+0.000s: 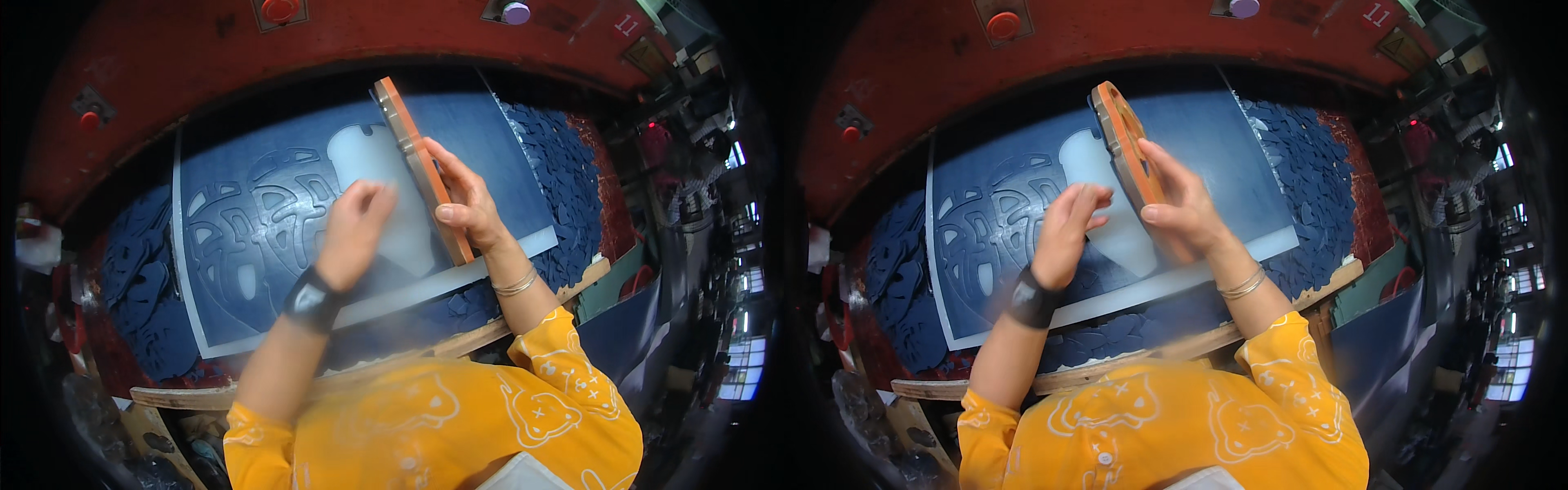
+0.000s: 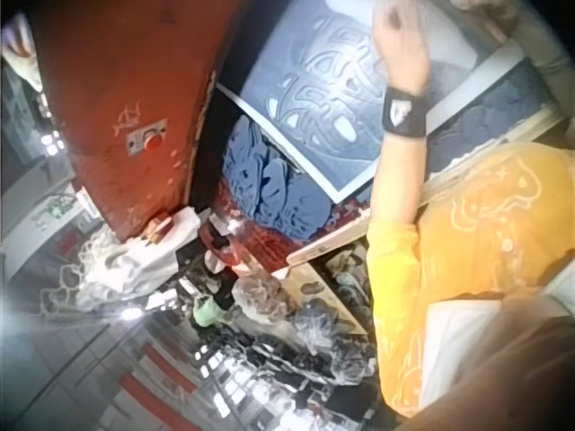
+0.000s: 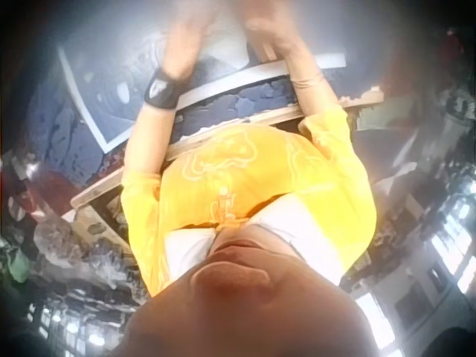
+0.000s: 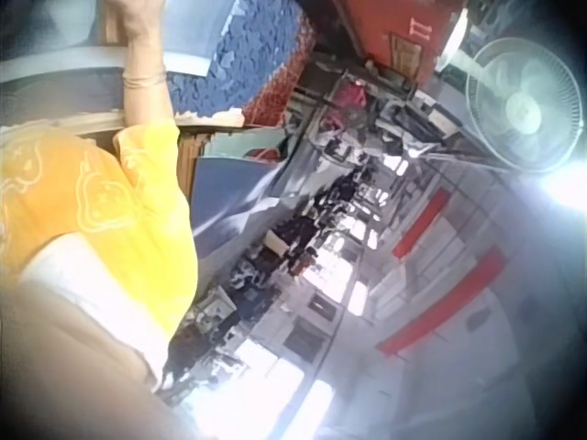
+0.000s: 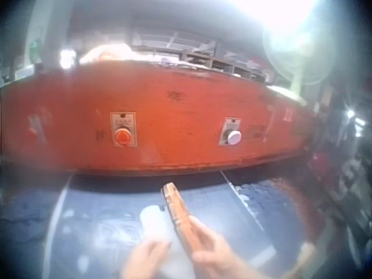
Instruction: The person repeatedly places a blue rubber sheet onto a red industrial press, uses a wooden squeegee to press it, and removes cut-out shapes from the sheet. The person stacks the cut-out shapes and continues the cycle with additional sheets.
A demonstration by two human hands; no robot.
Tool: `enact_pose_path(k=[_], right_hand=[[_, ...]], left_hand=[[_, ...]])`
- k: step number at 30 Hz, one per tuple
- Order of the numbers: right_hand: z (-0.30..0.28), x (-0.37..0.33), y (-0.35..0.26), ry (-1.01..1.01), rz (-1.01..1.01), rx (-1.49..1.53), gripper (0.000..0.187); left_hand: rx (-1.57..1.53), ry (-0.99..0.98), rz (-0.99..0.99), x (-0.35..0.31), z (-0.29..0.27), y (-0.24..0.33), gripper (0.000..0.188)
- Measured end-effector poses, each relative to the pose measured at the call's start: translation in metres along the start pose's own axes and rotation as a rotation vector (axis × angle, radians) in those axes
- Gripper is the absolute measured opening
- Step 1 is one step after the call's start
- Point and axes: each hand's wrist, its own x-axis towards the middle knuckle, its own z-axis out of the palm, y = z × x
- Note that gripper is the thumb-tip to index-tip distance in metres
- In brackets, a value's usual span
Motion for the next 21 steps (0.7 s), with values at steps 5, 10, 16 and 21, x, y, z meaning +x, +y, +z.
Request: enact_pose_path(k=[5,10,16,21], right_hand=[[-0.007,-0.003,0.007,-0.042,-0.041,0.120,0.093],[-0.023,-0.004,0.010,-0.027,-0.029,0.235,0.095],[-0.048,-0.008,-0.013,0.083,-0.165,-0.472,0.083],[-0.053,-0.014,-0.016,0.039,-0.073,-1.160,0.071]], left_hand=[[0.220,-0.010,0.104,0.034,0.008,-0.027,0.030],[1.003,0.272,0.493,0.005,-0.030,-0.038,0.023],[1.127,0.276,0.435,-0.002,-0.032,-0.040,0.023],[1.073,0.257,0.427,-0.001,-0.030,-0.037,0.024]])
